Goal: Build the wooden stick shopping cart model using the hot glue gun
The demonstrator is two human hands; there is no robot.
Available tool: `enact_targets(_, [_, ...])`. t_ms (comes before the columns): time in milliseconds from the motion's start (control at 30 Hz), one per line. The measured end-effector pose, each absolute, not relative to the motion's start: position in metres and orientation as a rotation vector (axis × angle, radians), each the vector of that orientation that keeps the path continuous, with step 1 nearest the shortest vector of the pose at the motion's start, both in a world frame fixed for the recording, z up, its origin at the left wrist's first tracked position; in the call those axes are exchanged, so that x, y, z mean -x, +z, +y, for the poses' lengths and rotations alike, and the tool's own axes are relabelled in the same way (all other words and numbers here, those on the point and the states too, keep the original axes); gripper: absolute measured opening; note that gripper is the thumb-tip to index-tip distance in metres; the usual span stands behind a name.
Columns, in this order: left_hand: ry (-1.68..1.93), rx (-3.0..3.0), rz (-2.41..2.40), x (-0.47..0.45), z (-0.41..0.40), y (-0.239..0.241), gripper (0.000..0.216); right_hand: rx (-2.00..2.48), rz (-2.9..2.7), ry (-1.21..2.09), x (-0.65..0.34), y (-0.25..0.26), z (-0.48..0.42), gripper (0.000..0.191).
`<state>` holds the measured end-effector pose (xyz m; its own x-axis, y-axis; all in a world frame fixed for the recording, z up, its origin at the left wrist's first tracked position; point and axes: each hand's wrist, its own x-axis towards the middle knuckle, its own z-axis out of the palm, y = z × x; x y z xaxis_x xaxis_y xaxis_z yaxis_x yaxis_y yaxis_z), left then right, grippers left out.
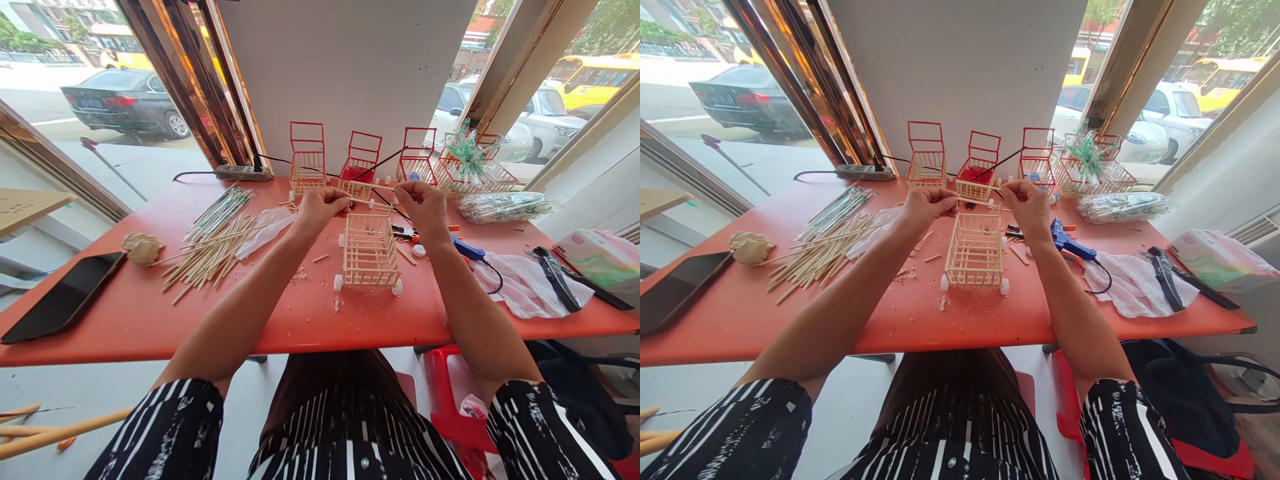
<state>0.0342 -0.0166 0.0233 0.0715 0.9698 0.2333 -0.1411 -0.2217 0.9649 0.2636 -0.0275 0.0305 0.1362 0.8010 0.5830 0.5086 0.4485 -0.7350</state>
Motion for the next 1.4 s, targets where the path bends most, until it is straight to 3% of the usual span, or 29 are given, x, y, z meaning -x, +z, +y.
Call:
enact_targets(433, [1.464, -1.105, 0.841, -0.001, -0.012, 0.046, 0.021, 1.104, -1.463, 0.393, -0.275, 0.028, -0.024, 0.04])
enact_targets(633, [1.425, -1.198, 0.989, 0.037, -0.029, 0.064, 0.023, 1.035, -1.395, 0.379, -0.285, 0.033, -0.02, 0.034])
enact_targets(867, [1.171, -1.426, 1.181, 0.06, -0.059, 0.025, 0.022, 1.094, -1.417, 0.308, -0.29, 0.046, -0.027, 0.025])
enact_targets(1167, [0.952, -1.81, 1.226, 0.043, -0.081, 0.014, 0.03, 1.066, -1.413, 0.182, -0.307, 0.056, -0.036, 0.034])
enact_targets(1400, [0.794, -1.594, 1.221, 0.029, -0.079, 0.011, 0.046, 1.254, -1.507, 0.458, -0.304, 0.062, -0.049, 0.034])
